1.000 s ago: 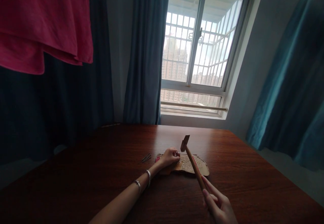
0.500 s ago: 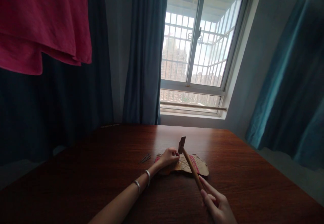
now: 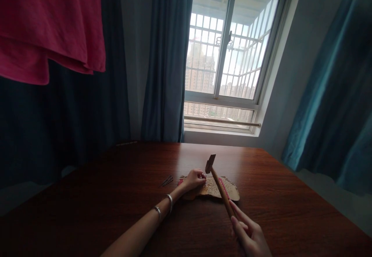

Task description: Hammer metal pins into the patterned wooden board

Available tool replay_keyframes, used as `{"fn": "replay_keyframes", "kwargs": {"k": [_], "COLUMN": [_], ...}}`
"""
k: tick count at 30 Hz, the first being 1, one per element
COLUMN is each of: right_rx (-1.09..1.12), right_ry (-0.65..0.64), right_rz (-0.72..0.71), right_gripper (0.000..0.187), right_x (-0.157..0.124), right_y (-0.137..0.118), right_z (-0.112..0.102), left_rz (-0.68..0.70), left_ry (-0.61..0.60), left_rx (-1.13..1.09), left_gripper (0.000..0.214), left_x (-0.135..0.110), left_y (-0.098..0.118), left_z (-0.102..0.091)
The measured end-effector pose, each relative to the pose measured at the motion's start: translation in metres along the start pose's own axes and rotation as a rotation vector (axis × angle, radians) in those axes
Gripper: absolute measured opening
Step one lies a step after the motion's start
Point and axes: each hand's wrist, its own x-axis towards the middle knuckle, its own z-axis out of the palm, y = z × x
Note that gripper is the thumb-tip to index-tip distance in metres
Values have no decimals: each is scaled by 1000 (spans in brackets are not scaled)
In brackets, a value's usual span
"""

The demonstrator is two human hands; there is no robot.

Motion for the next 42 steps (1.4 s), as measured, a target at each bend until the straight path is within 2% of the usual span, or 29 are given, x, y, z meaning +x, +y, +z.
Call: {"fn": "replay_keyframes", "kwargs": {"k": [12,21,30,37,42], "right_rx": [8,-10,2,15,2], "right_ry": [-19,-45,-25,-2,-29], "right_rz": [-43,-5,-46,-20,-38], "right_gripper": [77,79,76,77,76], "right_x": [3,4,4,3,4], "right_y": [1,0,4,2,1], "right_z": [-1,-1,1,3,1], "left_rz": [5,2,8,30,23], "left_ry": [-9,-17,-10,1,0], "left_rx": [-29,-5,-8,-5,12], "left_gripper": [15,15,15,15,14], "left_x": [0,-1,0,1,1], "left_y": [-2,2,-4,-7,-9], "left_z": [0,-2,1,2,3]}}
